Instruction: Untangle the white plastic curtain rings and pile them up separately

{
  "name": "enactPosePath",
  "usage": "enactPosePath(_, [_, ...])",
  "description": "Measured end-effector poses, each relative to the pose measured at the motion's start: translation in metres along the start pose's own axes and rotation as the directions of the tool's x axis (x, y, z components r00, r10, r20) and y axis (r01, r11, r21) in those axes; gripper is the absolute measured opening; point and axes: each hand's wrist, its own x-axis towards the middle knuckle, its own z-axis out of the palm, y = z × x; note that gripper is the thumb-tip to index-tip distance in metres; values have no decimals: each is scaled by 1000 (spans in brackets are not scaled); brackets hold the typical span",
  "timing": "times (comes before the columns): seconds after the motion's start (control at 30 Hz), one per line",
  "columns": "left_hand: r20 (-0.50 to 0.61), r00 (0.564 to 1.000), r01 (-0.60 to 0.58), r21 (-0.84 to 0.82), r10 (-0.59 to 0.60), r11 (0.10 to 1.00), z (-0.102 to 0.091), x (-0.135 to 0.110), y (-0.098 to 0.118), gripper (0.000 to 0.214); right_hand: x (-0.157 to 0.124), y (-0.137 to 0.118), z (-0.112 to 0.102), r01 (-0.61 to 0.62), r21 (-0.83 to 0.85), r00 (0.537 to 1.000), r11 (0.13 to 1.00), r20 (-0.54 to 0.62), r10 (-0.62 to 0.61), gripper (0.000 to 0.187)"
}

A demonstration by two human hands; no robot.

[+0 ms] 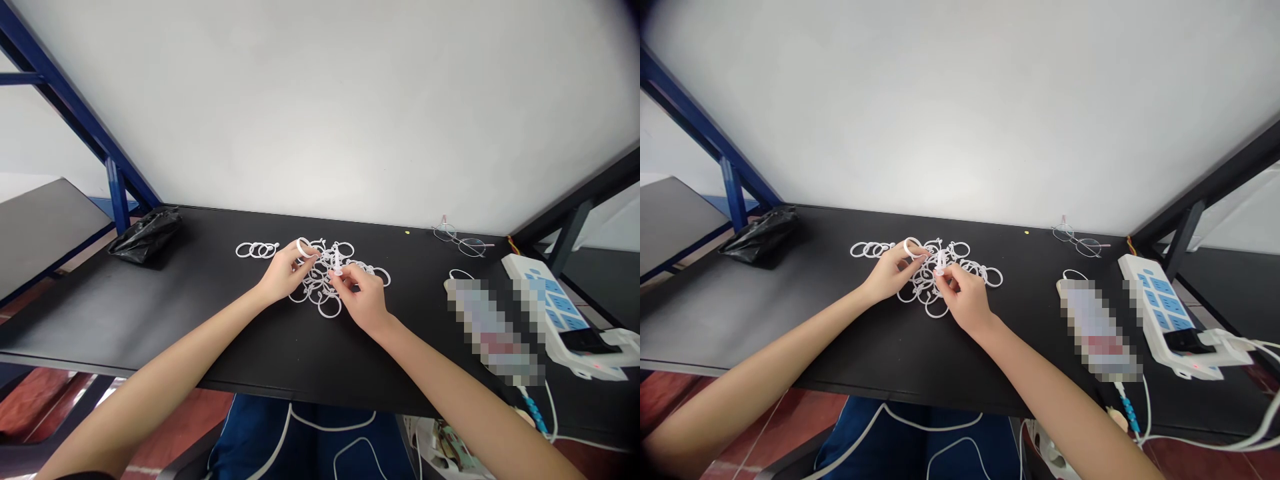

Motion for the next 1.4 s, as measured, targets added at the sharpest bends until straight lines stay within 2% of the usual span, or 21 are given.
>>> enactPosePath(0.23, [11,1000,16,5,-16,1000,1,0,0,20,0,1,1,-1,-4,1000,1000,8,1,23])
enactPosePath(0.43, [2,997,76,7,-76,997,1,-1,-2,19,0,1,0,9,3,1000,1000,3,-9,21])
enactPosePath(0.6, [19,998,57,19,-58,998,1,-1,-2,12,0,0,0,23,-2,1000,1000,2,-23,20])
enactPosePath(1.4, [57,997,-61,76,56,995,2,-1,-5,6,-1,2,1,55,-24,998,998,-9,-56,18])
